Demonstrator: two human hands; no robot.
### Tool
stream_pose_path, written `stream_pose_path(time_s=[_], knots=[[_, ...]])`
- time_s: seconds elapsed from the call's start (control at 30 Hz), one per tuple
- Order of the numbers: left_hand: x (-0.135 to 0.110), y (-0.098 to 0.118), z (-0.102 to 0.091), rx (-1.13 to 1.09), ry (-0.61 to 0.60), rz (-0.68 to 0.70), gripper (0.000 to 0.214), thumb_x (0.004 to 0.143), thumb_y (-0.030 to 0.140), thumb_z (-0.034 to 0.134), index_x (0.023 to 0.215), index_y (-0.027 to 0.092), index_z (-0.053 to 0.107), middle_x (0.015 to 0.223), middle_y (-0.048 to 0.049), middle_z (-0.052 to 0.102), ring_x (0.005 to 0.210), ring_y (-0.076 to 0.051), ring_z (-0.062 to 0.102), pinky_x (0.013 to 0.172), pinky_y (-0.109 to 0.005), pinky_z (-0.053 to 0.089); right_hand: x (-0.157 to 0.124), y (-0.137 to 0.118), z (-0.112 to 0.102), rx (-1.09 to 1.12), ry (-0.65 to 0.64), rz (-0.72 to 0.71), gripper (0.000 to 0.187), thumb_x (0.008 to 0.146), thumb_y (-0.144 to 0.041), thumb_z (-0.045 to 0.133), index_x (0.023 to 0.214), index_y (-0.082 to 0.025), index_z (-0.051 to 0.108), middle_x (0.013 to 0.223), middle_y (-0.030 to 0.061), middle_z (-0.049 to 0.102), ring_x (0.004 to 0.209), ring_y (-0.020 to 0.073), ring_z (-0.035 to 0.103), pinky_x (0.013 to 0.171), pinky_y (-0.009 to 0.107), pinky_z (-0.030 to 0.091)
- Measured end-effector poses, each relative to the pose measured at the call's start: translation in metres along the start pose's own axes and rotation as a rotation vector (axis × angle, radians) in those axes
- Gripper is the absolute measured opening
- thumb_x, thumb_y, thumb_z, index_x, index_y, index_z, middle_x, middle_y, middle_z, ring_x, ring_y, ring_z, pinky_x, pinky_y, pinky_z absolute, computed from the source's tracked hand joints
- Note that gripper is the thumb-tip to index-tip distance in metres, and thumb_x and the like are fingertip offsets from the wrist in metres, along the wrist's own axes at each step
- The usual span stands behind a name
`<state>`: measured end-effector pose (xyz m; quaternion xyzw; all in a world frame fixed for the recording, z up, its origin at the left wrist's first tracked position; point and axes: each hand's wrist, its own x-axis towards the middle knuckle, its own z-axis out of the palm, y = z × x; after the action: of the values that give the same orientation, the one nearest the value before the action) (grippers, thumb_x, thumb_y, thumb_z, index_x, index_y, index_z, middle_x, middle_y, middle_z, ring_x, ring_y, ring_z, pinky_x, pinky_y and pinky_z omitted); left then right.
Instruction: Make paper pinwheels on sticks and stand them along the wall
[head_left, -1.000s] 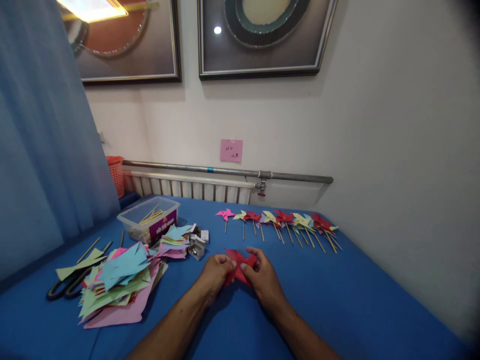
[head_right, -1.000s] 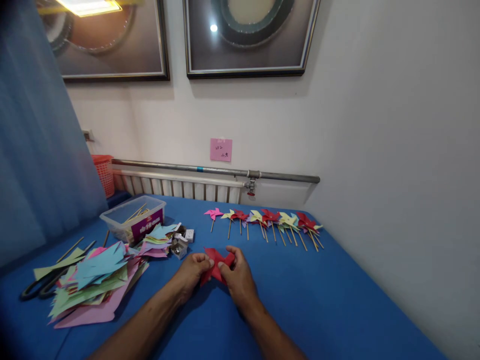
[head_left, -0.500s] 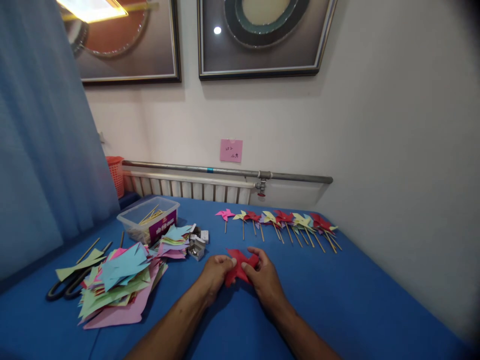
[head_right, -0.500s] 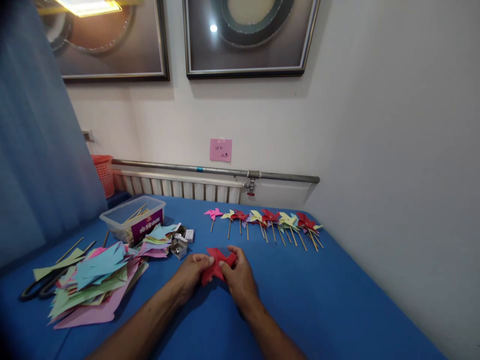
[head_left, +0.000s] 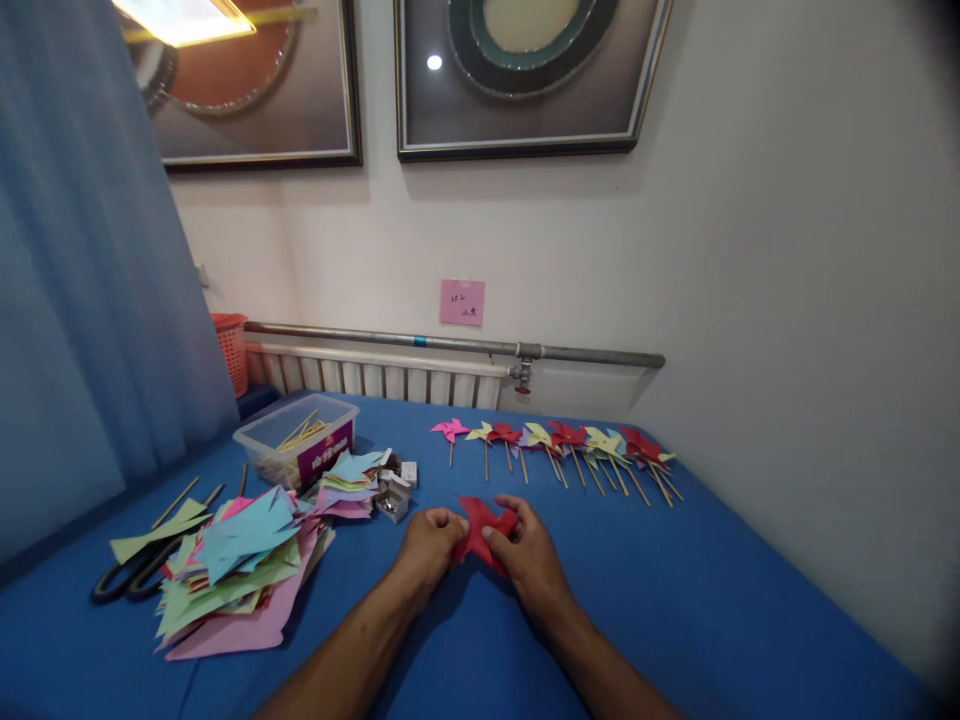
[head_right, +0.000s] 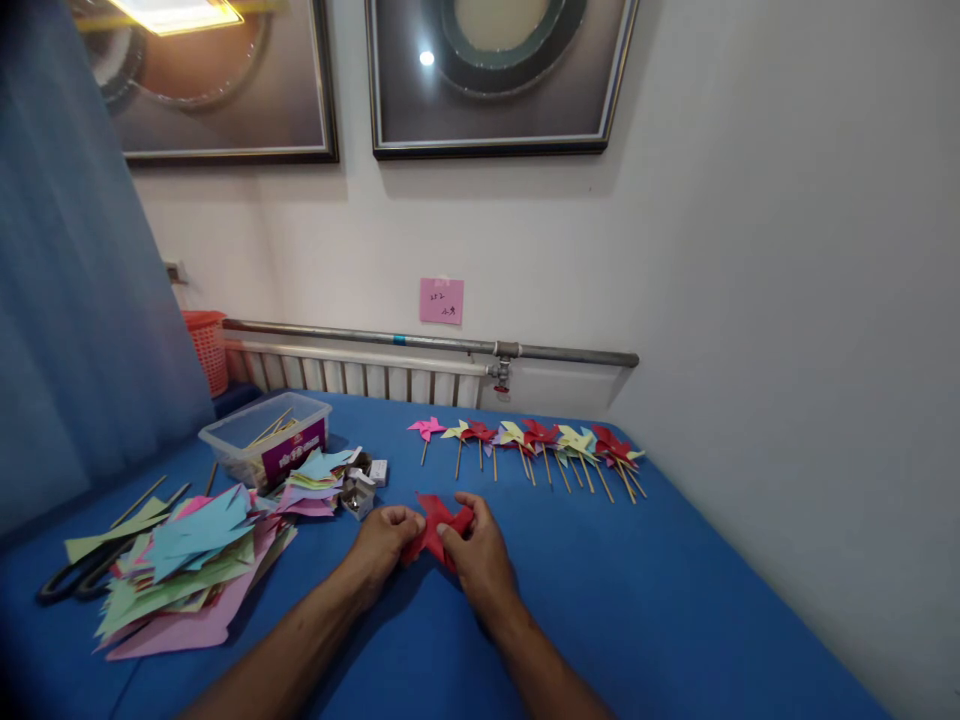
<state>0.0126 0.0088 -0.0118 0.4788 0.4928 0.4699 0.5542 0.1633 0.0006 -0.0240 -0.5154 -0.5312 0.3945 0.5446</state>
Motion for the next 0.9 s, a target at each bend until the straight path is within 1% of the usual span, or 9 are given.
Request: stream_pose_path(time_s=[0.17, 0.3, 0.5, 0.67, 0.8, 0.9], knots=[[0.001, -0.003, 0.001, -0.023, 0.011, -0.003, 0.036, 0.059, 0.051, 0.070, 0.063, 0.016, 0.058, 0.044, 0.0023, 0.053, 0.040, -0.009, 0.042, 0.046, -0.023, 0.030, 0.000, 0.000, 0.001, -0.013, 0.001, -0.006, 0.055, 0.068, -0.031, 0.070, 0.120, -0.017, 0.059, 0.067, -0.0019, 0.064, 0.060, 0.0178, 0.058, 0.058, 0.028, 0.046], [-0.001, 0.000, 0.001, -0.067, -0.004, -0.006, 0.036, 0.058, 0.050, 0.070, 0.064, 0.017, 0.058, 0.043, 0.0027, 0.053, 0.039, -0.009, 0.041, 0.046, -0.024, 0.029, -0.002, -0.004, 0.001, -0.024, 0.000, 0.001, 0.055, 0.069, -0.030, 0.069, 0.121, -0.017, 0.058, 0.067, -0.0035, 0.062, 0.058, 0.0161, 0.056, 0.057, 0.028, 0.044], [-0.009, 0.009, 0.001, -0.130, -0.081, -0.018, 0.035, 0.059, 0.047, 0.074, 0.061, 0.017, 0.056, 0.045, 0.0023, 0.053, 0.042, -0.009, 0.043, 0.047, -0.024, 0.030, -0.003, -0.010, 0.002, -0.012, 0.005, 0.028, 0.054, 0.066, -0.029, 0.068, 0.118, -0.016, 0.057, 0.063, -0.0057, 0.057, 0.056, 0.0153, 0.051, 0.055, 0.027, 0.042], [-0.010, 0.008, 0.000, -0.173, -0.126, -0.043, 0.029, 0.056, 0.037, 0.075, 0.061, 0.017, 0.054, 0.046, 0.0038, 0.051, 0.042, -0.008, 0.042, 0.047, -0.023, 0.029, -0.005, -0.011, 0.003, 0.084, -0.056, 0.025, 0.057, 0.066, -0.030, 0.070, 0.119, -0.016, 0.055, 0.065, -0.0049, 0.059, 0.058, 0.0150, 0.053, 0.057, 0.027, 0.043], [-0.007, 0.005, 0.000, -0.204, -0.100, -0.041, 0.030, 0.051, 0.030, 0.076, 0.058, 0.018, 0.049, 0.047, 0.0043, 0.052, 0.043, -0.006, 0.040, 0.047, -0.022, 0.027, -0.009, -0.014, 0.004, 0.115, -0.095, 0.034, 0.056, 0.066, -0.030, 0.073, 0.118, -0.018, 0.056, 0.062, -0.0066, 0.057, 0.056, 0.0136, 0.051, 0.055, 0.025, 0.041], [-0.007, 0.006, 0.000, -0.163, -0.096, -0.036, 0.030, 0.053, 0.031, 0.075, 0.057, 0.019, 0.047, 0.044, 0.0056, 0.048, 0.040, -0.006, 0.035, 0.046, -0.022, 0.023, -0.008, -0.014, 0.006, 0.150, -0.079, 0.046, 0.058, 0.063, -0.031, 0.077, 0.117, -0.019, 0.058, 0.061, -0.0072, 0.056, 0.056, 0.0132, 0.050, 0.055, 0.025, 0.040]])
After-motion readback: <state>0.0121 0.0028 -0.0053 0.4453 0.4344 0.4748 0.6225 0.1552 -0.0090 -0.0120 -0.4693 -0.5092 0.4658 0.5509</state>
